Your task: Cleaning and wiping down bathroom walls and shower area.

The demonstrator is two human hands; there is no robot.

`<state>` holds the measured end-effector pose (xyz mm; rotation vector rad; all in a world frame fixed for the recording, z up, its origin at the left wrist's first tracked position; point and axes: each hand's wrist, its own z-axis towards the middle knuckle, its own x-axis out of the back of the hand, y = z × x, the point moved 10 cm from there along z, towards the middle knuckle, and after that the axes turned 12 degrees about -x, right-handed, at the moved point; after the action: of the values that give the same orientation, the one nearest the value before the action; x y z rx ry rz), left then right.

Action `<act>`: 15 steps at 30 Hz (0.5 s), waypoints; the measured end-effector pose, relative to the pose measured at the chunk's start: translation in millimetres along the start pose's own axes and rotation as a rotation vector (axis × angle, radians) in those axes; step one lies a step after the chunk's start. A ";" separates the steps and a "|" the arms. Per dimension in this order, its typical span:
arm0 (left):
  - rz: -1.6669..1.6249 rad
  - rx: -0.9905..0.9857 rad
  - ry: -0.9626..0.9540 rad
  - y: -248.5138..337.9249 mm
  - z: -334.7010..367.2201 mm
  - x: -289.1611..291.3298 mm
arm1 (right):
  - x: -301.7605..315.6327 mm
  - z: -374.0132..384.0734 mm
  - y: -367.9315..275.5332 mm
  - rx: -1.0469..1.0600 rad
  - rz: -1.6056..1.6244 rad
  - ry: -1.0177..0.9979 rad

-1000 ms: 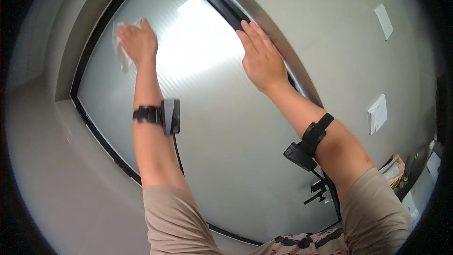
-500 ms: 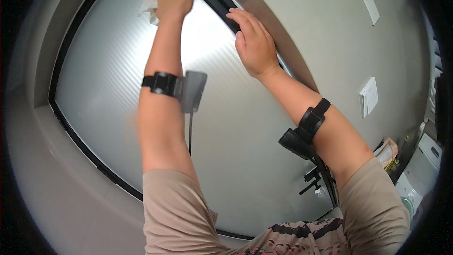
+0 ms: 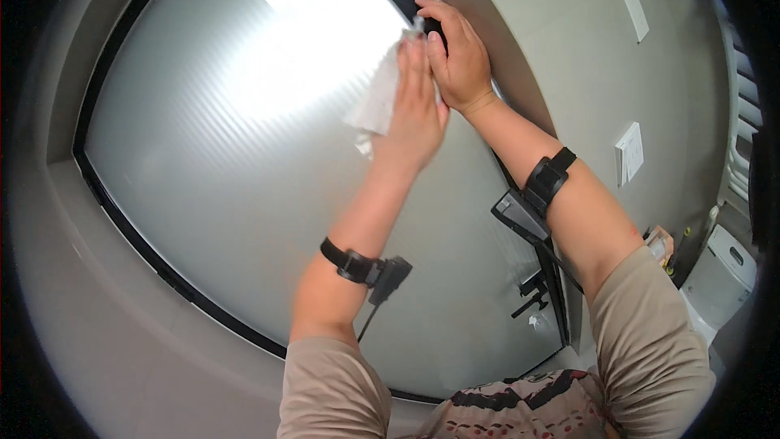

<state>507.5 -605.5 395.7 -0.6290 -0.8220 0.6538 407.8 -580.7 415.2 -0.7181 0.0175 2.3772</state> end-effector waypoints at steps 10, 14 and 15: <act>-0.537 0.196 -0.140 114.1 -123.5 -96.6 | -4.6 -3.6 4.4 0.051 -0.124 -0.004; -0.311 0.025 -0.414 165.0 -177.7 -105.1 | -3.1 -3.9 0.4 0.060 -0.150 0.000; -0.311 0.027 -0.411 160.7 -179.2 -101.7 | -4.2 -4.8 0.6 0.059 -0.161 0.002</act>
<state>556.8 -621.5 139.6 -0.3325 -1.2625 0.5126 412.5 -584.5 413.1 -0.6690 0.0293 2.2131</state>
